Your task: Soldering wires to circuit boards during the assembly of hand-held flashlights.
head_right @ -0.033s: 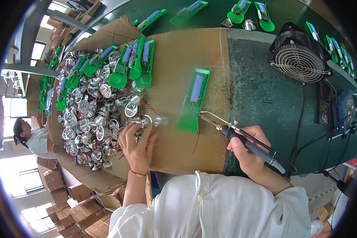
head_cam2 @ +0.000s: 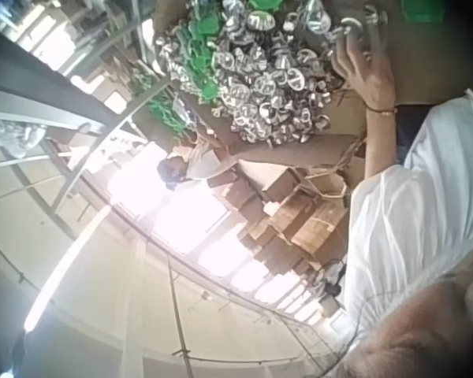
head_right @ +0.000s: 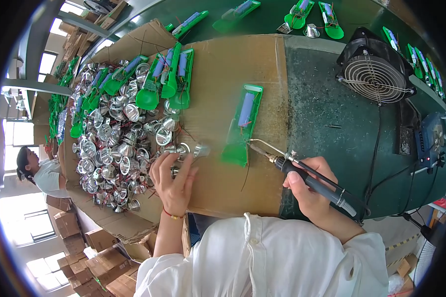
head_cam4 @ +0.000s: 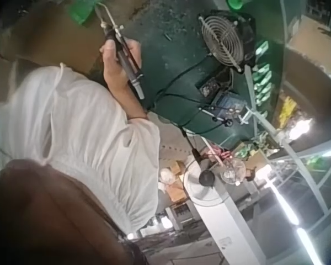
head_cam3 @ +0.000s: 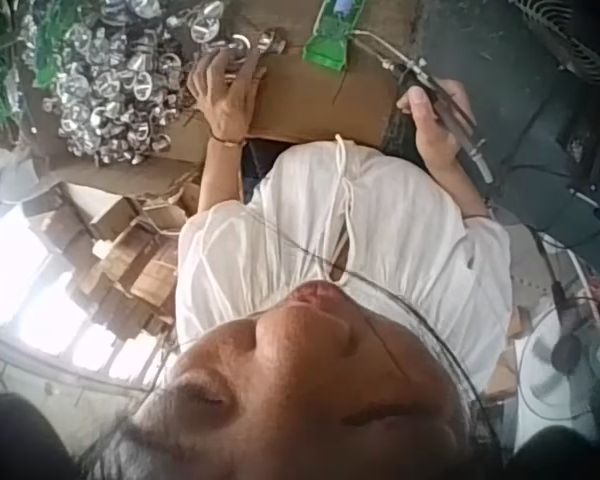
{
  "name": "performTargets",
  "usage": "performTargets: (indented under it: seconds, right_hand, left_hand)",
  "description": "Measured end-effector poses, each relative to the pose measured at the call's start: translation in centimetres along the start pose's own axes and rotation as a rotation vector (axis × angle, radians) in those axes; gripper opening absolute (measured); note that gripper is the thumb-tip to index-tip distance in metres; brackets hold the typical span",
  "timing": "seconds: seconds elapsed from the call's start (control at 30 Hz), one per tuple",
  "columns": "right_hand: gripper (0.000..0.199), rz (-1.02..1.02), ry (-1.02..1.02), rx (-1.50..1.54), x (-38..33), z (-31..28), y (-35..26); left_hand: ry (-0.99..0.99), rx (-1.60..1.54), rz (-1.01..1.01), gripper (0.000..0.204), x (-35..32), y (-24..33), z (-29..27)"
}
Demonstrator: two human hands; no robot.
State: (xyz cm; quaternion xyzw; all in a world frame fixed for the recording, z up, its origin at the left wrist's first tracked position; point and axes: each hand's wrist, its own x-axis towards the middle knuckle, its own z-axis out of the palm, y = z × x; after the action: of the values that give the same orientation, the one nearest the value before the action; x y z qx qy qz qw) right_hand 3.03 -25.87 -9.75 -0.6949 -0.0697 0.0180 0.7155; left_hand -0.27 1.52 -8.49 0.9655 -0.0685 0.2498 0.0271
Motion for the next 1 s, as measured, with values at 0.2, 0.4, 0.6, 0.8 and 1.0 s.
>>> performTargets:
  seconds: [0.2,0.4,0.6,0.8,1.0]
  right_hand:
    - [0.018,-0.014,-0.019,0.010,0.0,0.3,0.0]
    - [0.017,0.021,-0.013,-0.004,-0.2,-0.2,0.0]
    - [0.017,0.031,0.008,0.039,0.2,0.1,0.2]
    - [0.018,0.027,-0.010,0.023,-0.1,-0.1,0.4]
    - [0.019,0.034,-0.024,0.006,-0.4,-0.3,0.3]
  left_hand:
    - [0.021,-0.336,0.082,0.019,2.7,1.2,1.1]
    - [0.024,-0.471,-0.032,0.024,2.8,0.9,0.4]
    - [-0.084,-0.773,-0.395,0.021,-0.8,-1.5,-0.7]
    - [-0.110,-0.459,-0.267,0.025,-0.1,-0.9,-0.2]
    - [-0.194,-0.403,0.205,0.024,2.1,-0.3,0.1]
